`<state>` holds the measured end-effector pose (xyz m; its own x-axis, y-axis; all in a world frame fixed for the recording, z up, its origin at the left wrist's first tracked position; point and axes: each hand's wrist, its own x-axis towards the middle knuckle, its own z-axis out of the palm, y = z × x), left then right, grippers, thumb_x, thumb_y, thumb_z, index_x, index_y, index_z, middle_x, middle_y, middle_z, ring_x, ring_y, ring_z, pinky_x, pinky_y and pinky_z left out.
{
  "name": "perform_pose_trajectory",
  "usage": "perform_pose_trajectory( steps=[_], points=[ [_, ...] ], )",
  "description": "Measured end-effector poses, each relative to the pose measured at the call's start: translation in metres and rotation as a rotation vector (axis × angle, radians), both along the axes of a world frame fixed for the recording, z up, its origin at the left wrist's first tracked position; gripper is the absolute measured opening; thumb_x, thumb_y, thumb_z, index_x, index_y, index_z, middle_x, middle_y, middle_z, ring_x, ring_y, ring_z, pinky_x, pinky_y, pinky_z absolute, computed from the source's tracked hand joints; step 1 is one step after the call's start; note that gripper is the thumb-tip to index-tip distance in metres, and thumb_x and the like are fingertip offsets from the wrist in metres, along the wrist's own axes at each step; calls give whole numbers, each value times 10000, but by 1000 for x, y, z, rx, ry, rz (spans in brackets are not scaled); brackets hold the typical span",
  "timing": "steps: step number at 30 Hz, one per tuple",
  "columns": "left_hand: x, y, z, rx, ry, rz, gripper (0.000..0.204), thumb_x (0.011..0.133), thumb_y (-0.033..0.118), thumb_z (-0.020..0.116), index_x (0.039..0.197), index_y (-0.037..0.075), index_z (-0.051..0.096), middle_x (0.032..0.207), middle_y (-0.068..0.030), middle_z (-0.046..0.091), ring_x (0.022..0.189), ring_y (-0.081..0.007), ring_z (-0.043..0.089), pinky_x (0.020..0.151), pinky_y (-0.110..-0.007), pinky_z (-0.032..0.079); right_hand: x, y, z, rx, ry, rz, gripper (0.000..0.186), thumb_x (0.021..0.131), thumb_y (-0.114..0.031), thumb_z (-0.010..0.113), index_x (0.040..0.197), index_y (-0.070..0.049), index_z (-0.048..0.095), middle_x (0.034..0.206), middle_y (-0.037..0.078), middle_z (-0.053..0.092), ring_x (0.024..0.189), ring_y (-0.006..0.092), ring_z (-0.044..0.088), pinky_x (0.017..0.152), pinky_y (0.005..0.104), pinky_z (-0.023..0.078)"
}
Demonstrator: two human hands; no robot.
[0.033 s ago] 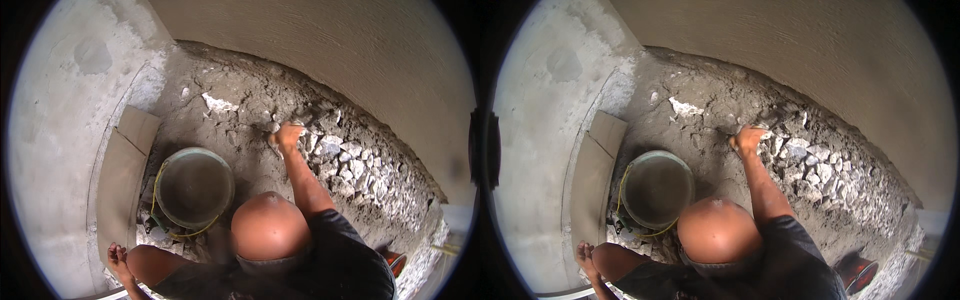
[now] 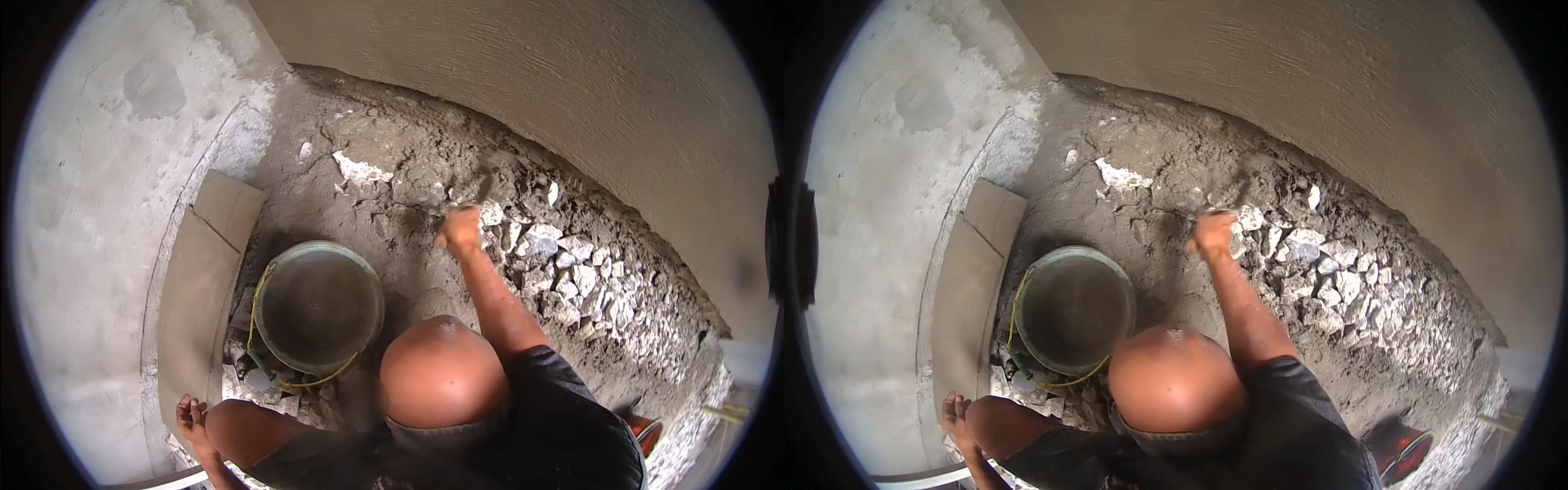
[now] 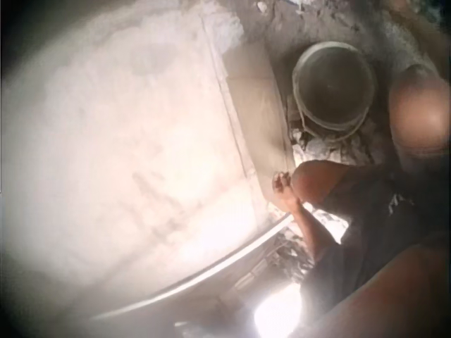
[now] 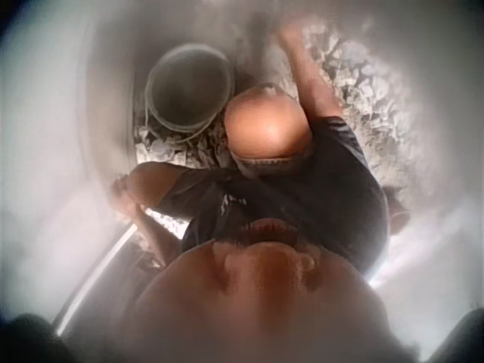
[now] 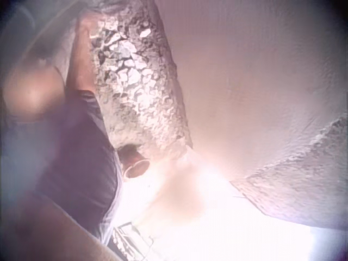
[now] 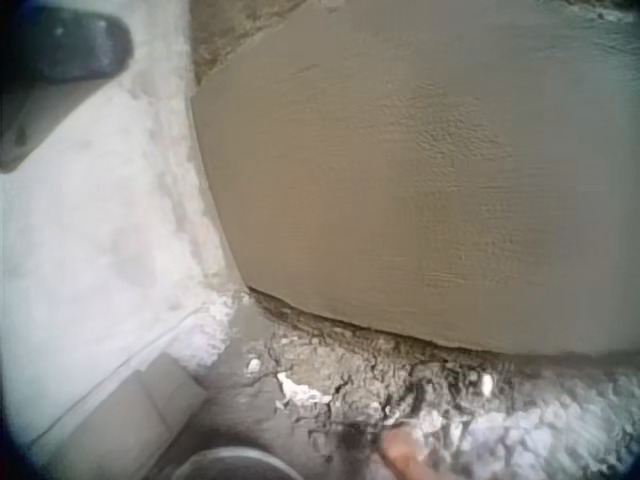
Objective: The person plasters a wall using a trowel and water from a bucket, applying mortar to the surface and smoothing it.
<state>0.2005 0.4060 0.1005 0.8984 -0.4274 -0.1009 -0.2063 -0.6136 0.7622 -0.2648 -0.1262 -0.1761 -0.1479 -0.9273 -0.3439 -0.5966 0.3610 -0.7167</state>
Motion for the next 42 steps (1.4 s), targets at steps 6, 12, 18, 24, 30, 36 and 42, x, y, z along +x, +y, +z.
perform_pose_trajectory(
  steps=[6, 12, 18, 24, 30, 36, 42],
  points=[
    [7, 28, -3, -44, -22, 50, 303, 999, 218, 674, 1259, 79, 603, 1018, -2, 657, 832, -124, 653, 677, -244, 489, 20, 9, 34, -136, -660, -570, 189, 968, -53, 544, 1104, 40, 451, 751, 150, 574, 434, 229, 555, 331, 384, 431],
    [-30, 22, 34, -67, 222, 276, 400, 980, 335, 689, 1321, 151, 589, 1134, -14, 656, 983, -166, 671, 801, -333, 514, 79, -46, 1, -46, -486, -561, 242, 929, -47, 550, 1089, 61, 403, 1036, 214, 570, 1009, 298, 597, 807, 412, 526],
    [-42, 63, 56, -16, 266, 391, 431, 975, 362, 692, 1357, 199, 578, 1164, 1, 653, 1032, -167, 656, 838, -337, 503, 156, -35, -30, -19, -563, -117, 356, 891, -35, 578, 1181, 57, 393, 1031, 197, 590, 866, 289, 609, 757, 425, 534],
    [-57, 104, 81, -42, 242, 445, 579, 918, 383, 745, 1417, 174, 537, 1207, -54, 643, 1067, -209, 638, 899, -373, 488, 141, -52, -2, -182, -726, -380, 299, 867, -25, 589, 1119, 50, 447, 939, 198, 617, 668, 302, 628, 606, 468, 533],
    [-72, 177, 84, -150, 282, 456, 570, 957, 407, 676, 1458, 187, 516, 1268, -67, 622, 1090, -221, 628, 913, -409, 492, 227, -75, -21, 8, -718, -130, 149, 845, -92, 637, 847, 50, 592, 857, 199, 638, 707, 317, 634, 630, 438, 521],
    [-95, 207, 89, -88, 298, 567, 560, 975, 385, 641, 1471, 169, 495, 1301, -82, 609, 1127, -237, 613, 943, -420, 488, 200, -125, -52, -189, -237, 401, 410, 898, -303, 651, 1064, 70, 617, 1020, 276, 668, 935, 455, 663, 790, 500, 538],
    [-107, 212, 85, -65, 333, 627, 551, 993, 364, 607, 1484, 152, 475, 1334, -97, 595, 1164, -252, 599, 973, -430, 484, 232, -153, -22, 284, -531, 309, 337, 831, -161, 647, 1058, 66, 544, 816, 151, 599, 666, 253, 608, 505, 444, 466]
  ],
)
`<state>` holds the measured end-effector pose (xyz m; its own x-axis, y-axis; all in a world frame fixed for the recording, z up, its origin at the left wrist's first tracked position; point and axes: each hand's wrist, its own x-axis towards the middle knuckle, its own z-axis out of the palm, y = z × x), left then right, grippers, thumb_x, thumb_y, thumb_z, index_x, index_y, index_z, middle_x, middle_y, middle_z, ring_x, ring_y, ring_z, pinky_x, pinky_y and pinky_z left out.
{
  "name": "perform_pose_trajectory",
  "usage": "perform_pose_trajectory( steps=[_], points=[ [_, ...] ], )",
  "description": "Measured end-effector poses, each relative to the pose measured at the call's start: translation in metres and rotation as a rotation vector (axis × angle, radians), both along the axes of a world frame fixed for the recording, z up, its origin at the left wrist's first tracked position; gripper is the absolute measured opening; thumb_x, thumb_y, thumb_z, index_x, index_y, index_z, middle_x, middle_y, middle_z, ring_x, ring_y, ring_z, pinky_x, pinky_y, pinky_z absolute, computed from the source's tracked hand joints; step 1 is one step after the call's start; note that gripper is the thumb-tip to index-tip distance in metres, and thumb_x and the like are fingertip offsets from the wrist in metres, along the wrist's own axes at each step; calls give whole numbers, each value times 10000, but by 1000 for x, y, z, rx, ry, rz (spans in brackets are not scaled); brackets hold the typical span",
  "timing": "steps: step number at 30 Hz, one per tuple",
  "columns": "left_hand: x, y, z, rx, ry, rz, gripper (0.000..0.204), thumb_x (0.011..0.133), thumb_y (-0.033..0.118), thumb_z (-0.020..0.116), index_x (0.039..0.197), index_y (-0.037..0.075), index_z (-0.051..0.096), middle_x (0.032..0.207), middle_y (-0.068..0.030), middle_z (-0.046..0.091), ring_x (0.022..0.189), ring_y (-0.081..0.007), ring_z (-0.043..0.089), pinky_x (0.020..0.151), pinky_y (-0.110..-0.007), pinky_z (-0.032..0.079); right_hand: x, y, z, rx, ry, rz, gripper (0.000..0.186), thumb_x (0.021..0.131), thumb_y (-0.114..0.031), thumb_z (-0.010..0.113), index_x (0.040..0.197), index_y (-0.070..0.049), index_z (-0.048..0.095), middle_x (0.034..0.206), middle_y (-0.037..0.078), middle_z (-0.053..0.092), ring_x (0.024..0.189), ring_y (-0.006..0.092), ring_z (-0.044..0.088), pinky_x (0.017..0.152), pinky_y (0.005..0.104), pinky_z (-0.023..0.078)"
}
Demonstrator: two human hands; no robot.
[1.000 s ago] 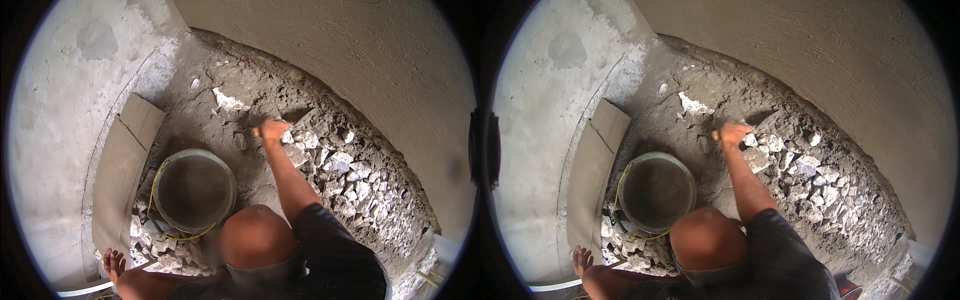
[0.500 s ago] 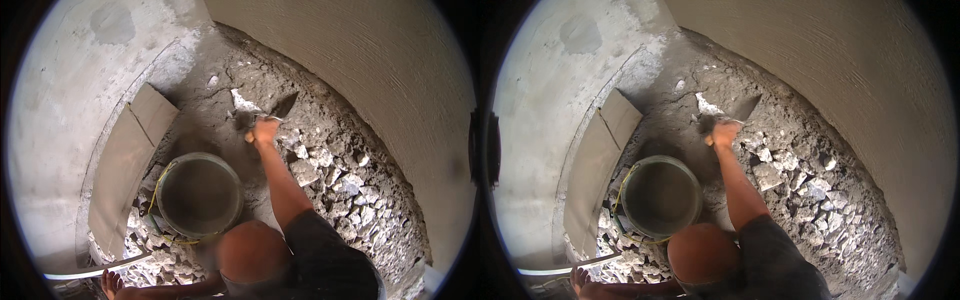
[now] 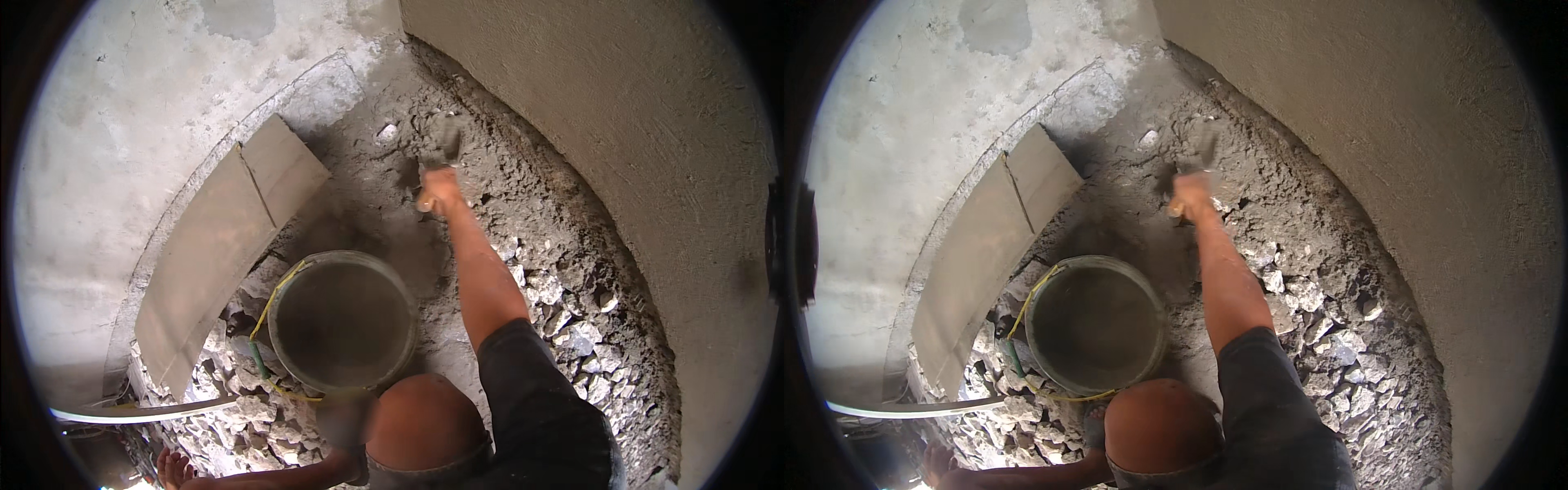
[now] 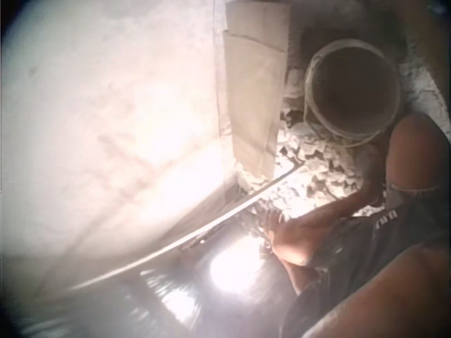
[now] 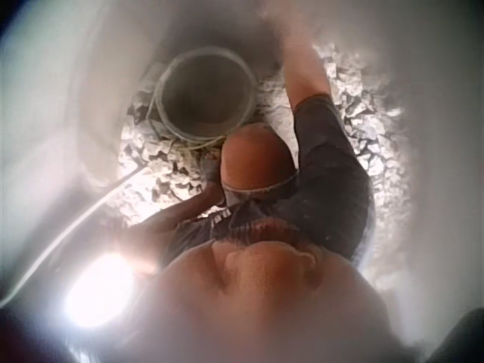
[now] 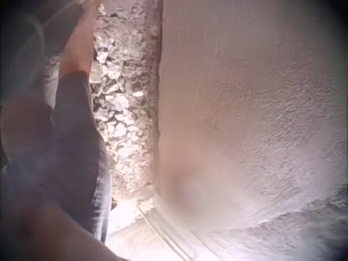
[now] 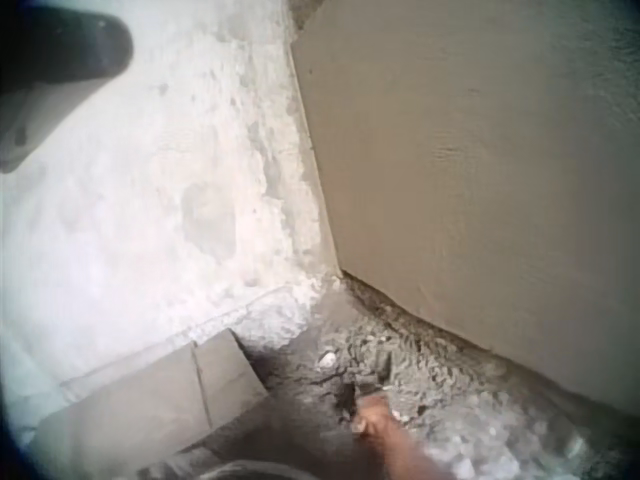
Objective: The person plasters a wall using a trowel and water from a bucket, applying mortar to the surface and smoothing it.
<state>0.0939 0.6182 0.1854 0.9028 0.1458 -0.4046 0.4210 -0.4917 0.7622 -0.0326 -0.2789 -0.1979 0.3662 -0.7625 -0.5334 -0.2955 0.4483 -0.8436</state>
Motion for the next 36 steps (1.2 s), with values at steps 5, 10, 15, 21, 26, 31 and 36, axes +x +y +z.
perform_pose_trajectory(
  steps=[5, 10, 15, 21, 26, 31, 36],
  points=[
    [-8, 4, 12, 20, 7, 30, 544, 1008, 347, 578, 1495, 137, 458, 1362, -110, 583, 1194, -265, 587, 998, -438, 481, 26, 5, 20, -143, -46, 72, 212, 821, -139, 629, 907, 55, 619, 762, 145, 616, 673, 263, 625, 533, 464, 473],
    [6, -17, 9, 31, 28, 15, 536, 1023, 329, 549, 1506, 122, 441, 1390, -122, 572, 1225, -278, 575, 1024, -447, 477, 16, -10, 1, -1299, 572, 1161, 410, 491, -196, 695, 832, 31, 703, 747, 238, 684, 772, 368, 680, 801, 544, 501],
    [19, -52, 4, 63, 59, 19, 529, 1038, 311, 521, 1516, 108, 424, 1418, -135, 561, 1256, -291, 563, 1049, -455, 474, -17, 55, -46, -1104, 198, 942, 213, 806, -164, 595, 840, 9, 716, 973, 175, 695, 1021, 335, 645, 896, 412, 523],
    [23, -160, -3, 208, 122, 164, 521, 1056, 290, 486, 1530, 90, 404, 1451, -150, 547, 1293, -306, 549, 1079, -465, 470, -167, 124, 85, -144, 136, 598, 248, 928, -161, 583, 1052, 53, 609, 828, 176, 635, 797, 276, 669, 684, 408, 553],
    [124, -67, -22, 491, -476, -1636, 505, 1061, 296, 443, 1520, 89, 407, 1462, -136, 537, 1293, -315, 549, 1078, -492, 462, -311, 210, 131, 125, 73, -377, 332, 966, -51, 564, 1255, 80, 465, 910, 148, 619, 584, 192, 590, 502, 334, 512],
    [150, -145, -54, 86, -150, -818, 556, 992, 395, 596, 1474, 142, 486, 1353, -102, 589, 1174, -269, 597, 989, -457, 472, -414, 268, 116, -41, -32, -949, 92, 933, -19, 528, 963, -6, 442, 715, 92, 535, 500, 159, 548, 403, 324, 480],
    [130, -262, -69, -148, 41, -609, 614, 955, 486, 670, 1455, 162, 521, 1313, -92, 613, 1133, -256, 615, 971, -452, 459, -401, 206, 100, 39, -256, -1039, 102, 916, 14, 518, 1004, 24, 467, 762, 112, 553, 522, 167, 533, 415, 335, 488]
  ],
)
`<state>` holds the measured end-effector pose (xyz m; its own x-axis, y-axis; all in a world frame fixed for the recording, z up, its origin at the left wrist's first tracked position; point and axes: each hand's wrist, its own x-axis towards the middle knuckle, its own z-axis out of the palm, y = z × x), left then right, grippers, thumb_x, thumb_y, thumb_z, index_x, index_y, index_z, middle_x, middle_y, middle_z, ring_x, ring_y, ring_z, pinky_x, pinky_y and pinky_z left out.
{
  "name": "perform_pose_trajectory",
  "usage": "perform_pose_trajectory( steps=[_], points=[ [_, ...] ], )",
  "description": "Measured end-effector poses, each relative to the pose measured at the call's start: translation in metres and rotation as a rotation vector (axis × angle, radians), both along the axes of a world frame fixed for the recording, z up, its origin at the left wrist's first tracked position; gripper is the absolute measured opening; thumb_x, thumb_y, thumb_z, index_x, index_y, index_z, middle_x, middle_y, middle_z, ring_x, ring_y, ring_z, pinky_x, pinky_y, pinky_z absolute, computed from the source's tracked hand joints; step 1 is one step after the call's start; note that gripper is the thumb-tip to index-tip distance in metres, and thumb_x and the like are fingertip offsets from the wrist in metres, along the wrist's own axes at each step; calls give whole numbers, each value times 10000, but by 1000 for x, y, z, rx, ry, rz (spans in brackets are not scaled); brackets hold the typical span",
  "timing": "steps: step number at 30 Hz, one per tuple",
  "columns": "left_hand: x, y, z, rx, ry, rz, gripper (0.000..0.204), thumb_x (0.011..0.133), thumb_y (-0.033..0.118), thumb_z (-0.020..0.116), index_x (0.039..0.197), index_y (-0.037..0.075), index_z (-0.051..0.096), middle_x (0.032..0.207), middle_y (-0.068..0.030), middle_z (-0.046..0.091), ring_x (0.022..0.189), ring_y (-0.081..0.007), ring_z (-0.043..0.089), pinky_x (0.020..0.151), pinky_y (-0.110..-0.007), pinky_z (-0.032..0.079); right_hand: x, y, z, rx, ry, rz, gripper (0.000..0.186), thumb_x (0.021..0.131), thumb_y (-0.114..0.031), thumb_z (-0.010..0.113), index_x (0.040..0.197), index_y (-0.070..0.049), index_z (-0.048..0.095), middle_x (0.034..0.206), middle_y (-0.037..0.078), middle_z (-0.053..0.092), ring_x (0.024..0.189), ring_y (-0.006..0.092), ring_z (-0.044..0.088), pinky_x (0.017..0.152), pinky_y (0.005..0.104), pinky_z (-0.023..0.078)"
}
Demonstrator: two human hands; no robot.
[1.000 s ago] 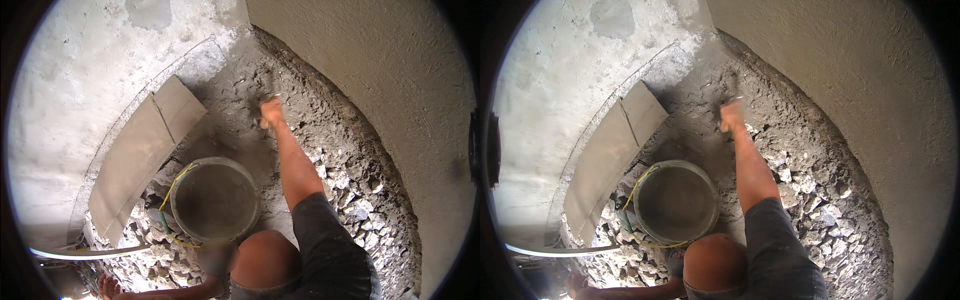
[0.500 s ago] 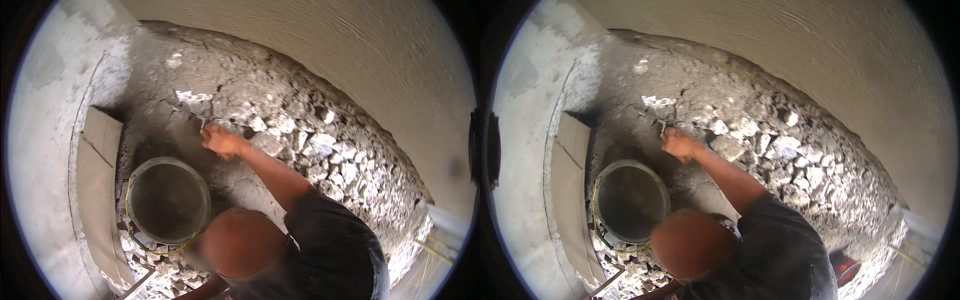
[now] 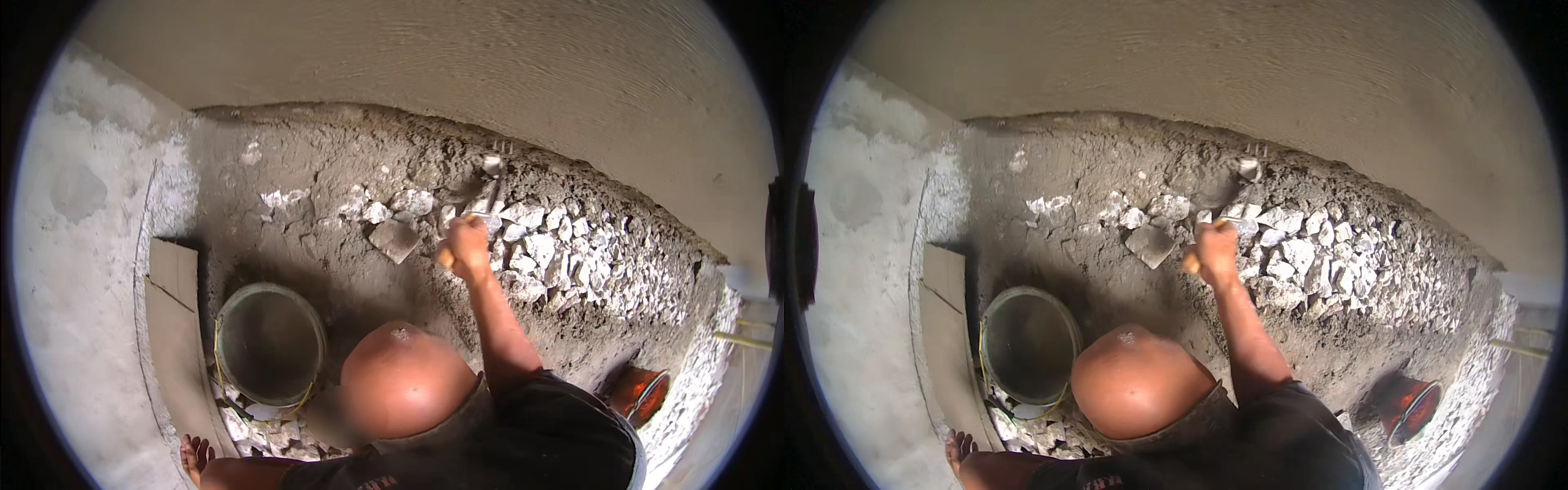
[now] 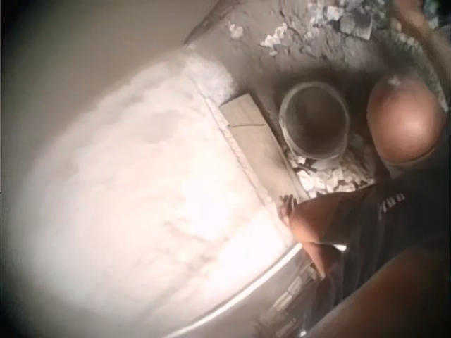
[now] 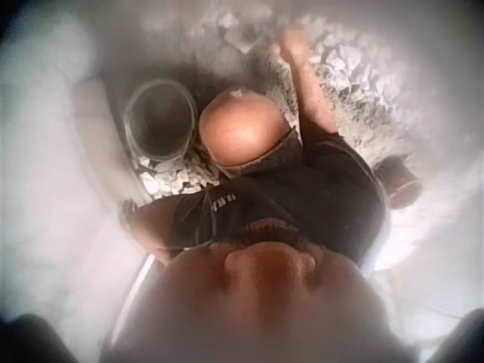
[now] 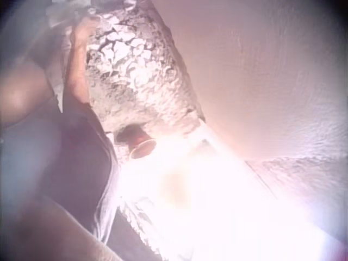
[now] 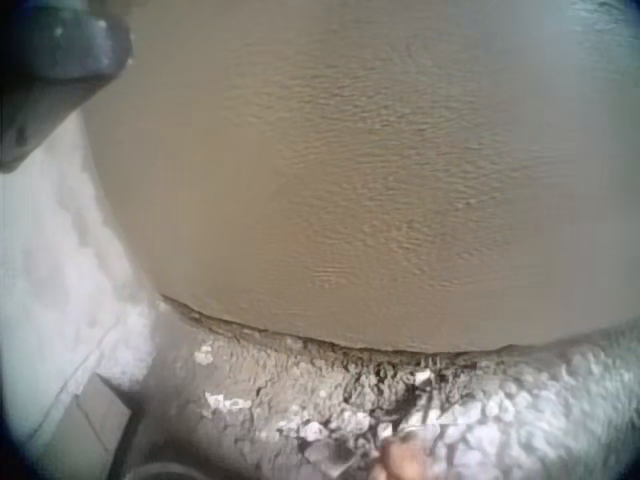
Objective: The person plasters a wall using a trowel and water from a bucket, applying mortar to the surface and smoothing it.
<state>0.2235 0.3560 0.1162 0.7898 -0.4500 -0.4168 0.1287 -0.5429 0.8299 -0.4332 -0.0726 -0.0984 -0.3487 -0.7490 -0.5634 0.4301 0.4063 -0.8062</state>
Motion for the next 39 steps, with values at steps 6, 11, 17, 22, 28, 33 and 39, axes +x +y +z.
perform_pose_trajectory(
  steps=[6, 11, 17, 22, 28, 33, 39],
  points=[
    [7, -4, -23, -25, -20, 49, 652, 949, 513, 674, 1446, 121, 518, 1331, -114, 607, 1104, -282, 639, 870, -448, 510, 19, 54, 79, 50, 49, 733, 179, 1000, -94, 471, 1113, 44, 468, 814, 146, 567, 562, 185, 565, 435, 341, 535],
    [-38, -28, -16, -20, 32, 99, 551, 948, 454, 703, 1377, 130, 582, 1243, -66, 639, 1090, -250, 616, 921, -438, 479, -37, 47, 2, 56, 35, 172, 133, 968, -71, 516, 1050, 28, 482, 816, 117, 565, 556, 183, 555, 430, 341, 509],
    [-43, -25, -17, -111, 8, 32, 594, 938, 467, 710, 1391, 111, 565, 1241, -79, 632, 1088, -264, 610, 933, -454, 479, 67, -20, -28, 76, 321, 414, 258, 907, -24, 543, 1143, 76, 522, 799, 132, 610, 541, 220, 581, 469, 366, 522],
    [33, 38, -47, -85, 84, -16, 570, 966, 435, 680, 1416, 112, 542, 1292, -94, 609, 1134, -270, 597, 957, -439, 475, 72, 67, 31, 24, 31, 676, 289, 938, -73, 609, 1190, 31, 514, 793, 104, 609, 538, 170, 579, 481, 348, 498],
    [38, -2, -66, -47, 56, 2, 594, 978, 425, 656, 1453, 100, 510, 1377, -117, 568, 1177, -279, 591, 958, -439, 490, -131, 176, 23, -129, 279, -19, 191, 1040, -277, 519, 948, -110, 510, 737, 12, 543, 558, 127, 539, 482, 297, 521],
    [60, -32, -46, -99, -40, -23, 613, 987, 417, 636, 1484, 91, 483, 1447, -137, 533, 1213, -286, 586, 959, -438, 502, -236, 223, 37, 77, 270, -124, 189, 976, -128, 511, 797, -79, 473, 581, 17, 515, 369, 135, 471, 327, 339, 461],
    [-8, -142, -16, -211, -100, -212, 560, 980, 401, 668, 1431, 98, 528, 1366, -93, 579, 1150, -223, 594, 982, -360, 468, -158, 170, 24, 113, 148, -356, 55, 954, -38, 516, 921, 6, 519, 677, 98, 563, 466, 191, 560, 364, 354, 464]
  ],
)
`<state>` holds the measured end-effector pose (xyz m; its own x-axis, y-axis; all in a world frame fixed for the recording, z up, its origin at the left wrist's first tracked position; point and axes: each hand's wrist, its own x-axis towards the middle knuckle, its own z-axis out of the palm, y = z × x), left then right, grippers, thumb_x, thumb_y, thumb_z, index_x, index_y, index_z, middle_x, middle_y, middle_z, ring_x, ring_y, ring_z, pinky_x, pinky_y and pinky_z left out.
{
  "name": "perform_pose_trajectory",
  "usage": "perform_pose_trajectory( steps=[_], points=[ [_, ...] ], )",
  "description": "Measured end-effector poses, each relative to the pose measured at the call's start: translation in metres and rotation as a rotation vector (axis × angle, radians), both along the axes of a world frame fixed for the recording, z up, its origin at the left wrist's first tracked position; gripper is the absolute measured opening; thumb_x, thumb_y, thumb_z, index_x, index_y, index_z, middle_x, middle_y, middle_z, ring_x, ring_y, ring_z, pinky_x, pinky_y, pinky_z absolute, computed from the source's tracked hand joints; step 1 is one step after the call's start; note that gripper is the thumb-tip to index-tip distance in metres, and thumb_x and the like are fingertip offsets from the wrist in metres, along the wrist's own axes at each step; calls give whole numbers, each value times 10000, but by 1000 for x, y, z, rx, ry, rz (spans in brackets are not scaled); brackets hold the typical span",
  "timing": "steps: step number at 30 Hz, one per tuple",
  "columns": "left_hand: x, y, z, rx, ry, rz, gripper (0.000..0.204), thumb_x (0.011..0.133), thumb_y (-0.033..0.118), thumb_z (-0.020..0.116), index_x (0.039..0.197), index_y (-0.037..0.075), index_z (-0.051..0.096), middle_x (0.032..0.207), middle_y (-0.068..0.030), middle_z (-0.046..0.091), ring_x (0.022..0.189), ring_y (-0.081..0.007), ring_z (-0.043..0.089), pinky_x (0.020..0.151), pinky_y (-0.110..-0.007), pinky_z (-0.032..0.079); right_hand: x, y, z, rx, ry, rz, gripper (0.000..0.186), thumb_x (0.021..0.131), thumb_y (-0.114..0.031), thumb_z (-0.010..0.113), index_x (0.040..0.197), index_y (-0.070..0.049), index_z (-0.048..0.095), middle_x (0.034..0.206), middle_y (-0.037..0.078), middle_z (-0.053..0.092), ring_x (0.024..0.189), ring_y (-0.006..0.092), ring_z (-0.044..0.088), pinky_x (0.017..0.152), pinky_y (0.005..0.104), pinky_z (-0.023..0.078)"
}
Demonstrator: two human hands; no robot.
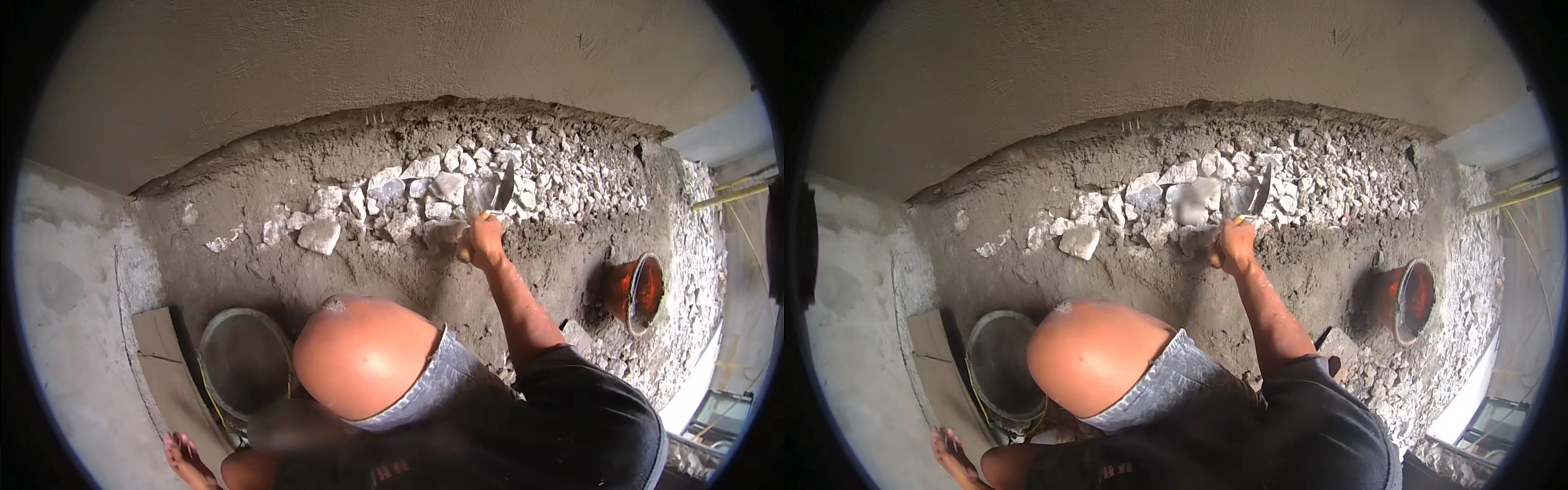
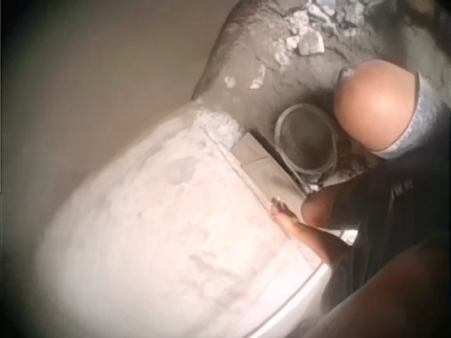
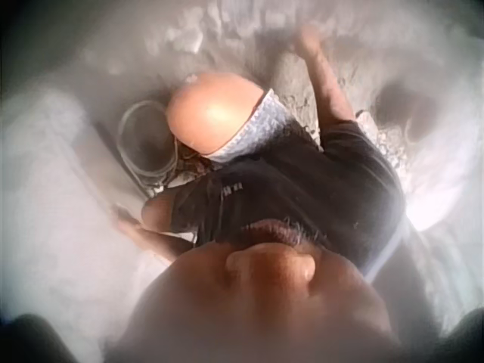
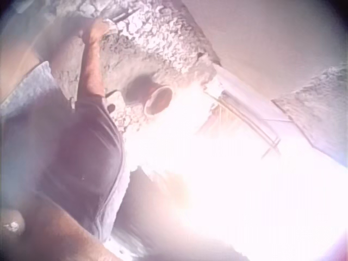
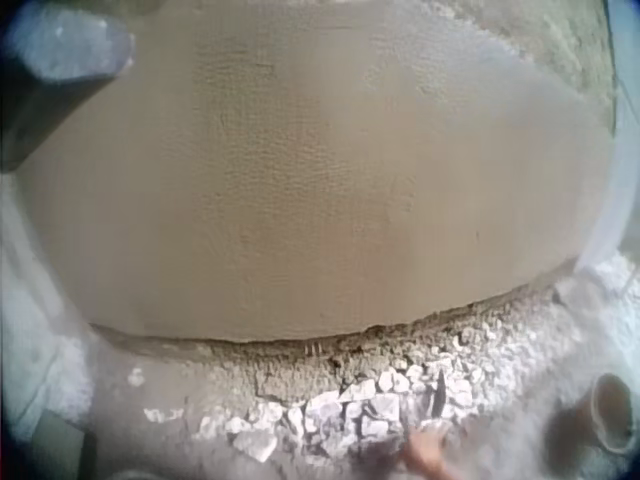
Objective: The person plasters a wall using a trowel and water from a bucket, applying mortar to the surface and smoothing it.
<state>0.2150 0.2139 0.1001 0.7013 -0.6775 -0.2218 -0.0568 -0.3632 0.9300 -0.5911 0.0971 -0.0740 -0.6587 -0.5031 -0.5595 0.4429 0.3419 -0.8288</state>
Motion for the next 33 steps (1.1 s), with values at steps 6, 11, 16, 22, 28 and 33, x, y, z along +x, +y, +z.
perform_pose_trajectory(
  steps=[6, 11, 16, 22, 28, 33],
  points=[
    [-36, -59, 3, 54, -86, -254, 528, 982, 377, 684, 1402, 90, 544, 1307, -64, 604, 1086, -187, 607, 990, -325, 449, 136, -5, 71, 141, -140, 707, 207, 1000, -139, 507, 1091, 44, 543, 873, 118, 631, 569, 181, 606, 495, 331, 536],
    [-33, -19, 24, 123, -223, -230, 502, 998, 349, 666, 1391, 62, 544, 1289, -82, 614, 1094, -186, 605, 1006, -344, 455, 129, 15, 66, 55, -43, 727, 144, 973, -98, 534, 1102, -37, 523, 790, 45, 565, 567, 138, 555, 459, 312, 499],
    [47, 75, 24, 149, -166, -5, 527, 999, 362, 654, 1409, 56, 528, 1340, -110, 599, 1157, -206, 596, 1044, -365, 443, 77, 84, 35, -50, -93, 61, 39, 969, -85, 500, 998, -65, 483, 657, 11, 495, 482, 135, 516, 390, 299, 468],
    [30, 29, -12, 154, -110, -80, 508, 1005, 358, 633, 1408, 66, 530, 1347, -102, 608, 1162, -198, 597, 1054, -372, 435, 146, 98, 11, -29, -377, -29, 82, 957, -149, 504, 1008, -86, 491, 666, 55, 504, 455, 196, 495, 396, 357, 428],
    [54, 0, -23, 151, -167, -250, 502, 1011, 367, 623, 1404, 68, 532, 1319, -75, 610, 1148, -186, 590, 1050, -364, 417, 5, 161, 28, 17, 132, 59, 109, 992, -220, 524, 982, -119, 484, 701, 31, 529, 479, 146, 488, 376, 328, 421],
    [64, -6, -21, 143, -159, -210, 523, 1010, 384, 629, 1406, 58, 528, 1321, -92, 604, 1156, -193, 590, 1043, -366, 426, -72, 193, 25, -13, -46, -123, 170, 967, -254, 504, 1017, -93, 487, 727, 49, 546, 516, 145, 514, 391, 319, 466]
  ],
)
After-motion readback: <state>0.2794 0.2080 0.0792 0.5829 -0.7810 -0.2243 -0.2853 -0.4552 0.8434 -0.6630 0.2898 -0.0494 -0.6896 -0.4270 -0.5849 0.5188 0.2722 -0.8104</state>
